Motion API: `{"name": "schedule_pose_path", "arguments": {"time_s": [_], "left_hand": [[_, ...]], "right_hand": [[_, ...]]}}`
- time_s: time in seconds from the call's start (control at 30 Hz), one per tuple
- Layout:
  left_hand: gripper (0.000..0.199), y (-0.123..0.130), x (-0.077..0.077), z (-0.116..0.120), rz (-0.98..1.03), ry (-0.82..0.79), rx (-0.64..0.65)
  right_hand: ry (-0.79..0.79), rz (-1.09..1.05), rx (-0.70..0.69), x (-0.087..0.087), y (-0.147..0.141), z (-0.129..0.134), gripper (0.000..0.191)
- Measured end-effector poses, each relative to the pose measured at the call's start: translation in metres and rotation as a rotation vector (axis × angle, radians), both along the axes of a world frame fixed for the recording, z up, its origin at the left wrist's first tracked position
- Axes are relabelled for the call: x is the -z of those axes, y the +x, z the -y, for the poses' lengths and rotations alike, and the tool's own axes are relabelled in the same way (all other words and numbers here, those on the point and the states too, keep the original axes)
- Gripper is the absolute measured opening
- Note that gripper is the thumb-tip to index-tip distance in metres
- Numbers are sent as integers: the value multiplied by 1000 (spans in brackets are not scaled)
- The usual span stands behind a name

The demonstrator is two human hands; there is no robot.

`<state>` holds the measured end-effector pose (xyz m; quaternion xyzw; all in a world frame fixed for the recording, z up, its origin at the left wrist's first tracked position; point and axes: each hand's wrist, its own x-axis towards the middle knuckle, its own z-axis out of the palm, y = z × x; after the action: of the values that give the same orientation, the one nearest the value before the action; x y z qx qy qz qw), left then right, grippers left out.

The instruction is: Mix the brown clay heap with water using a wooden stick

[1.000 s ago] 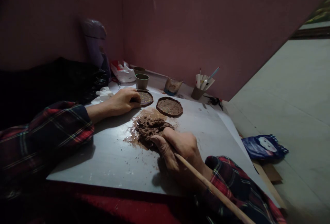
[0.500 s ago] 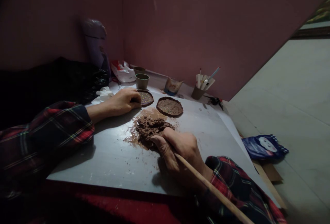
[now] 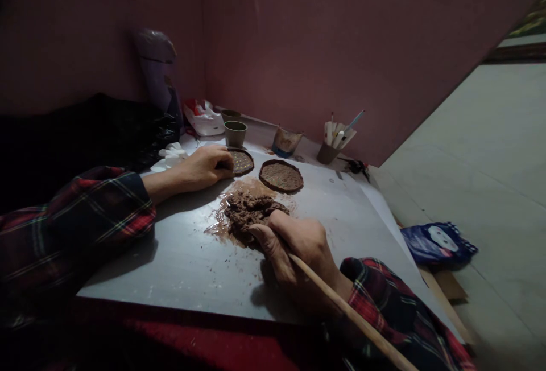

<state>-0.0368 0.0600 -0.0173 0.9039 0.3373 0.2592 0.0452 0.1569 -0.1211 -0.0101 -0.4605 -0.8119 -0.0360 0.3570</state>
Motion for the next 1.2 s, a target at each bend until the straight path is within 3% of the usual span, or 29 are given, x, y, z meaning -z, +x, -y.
{"name": "schedule_pose_path", "arguments": {"time_s": [1.2], "left_hand": [[10,1,-2,3,-26,-19,-1]], "right_hand": [[2,11,20,1,-1,1,31]]}}
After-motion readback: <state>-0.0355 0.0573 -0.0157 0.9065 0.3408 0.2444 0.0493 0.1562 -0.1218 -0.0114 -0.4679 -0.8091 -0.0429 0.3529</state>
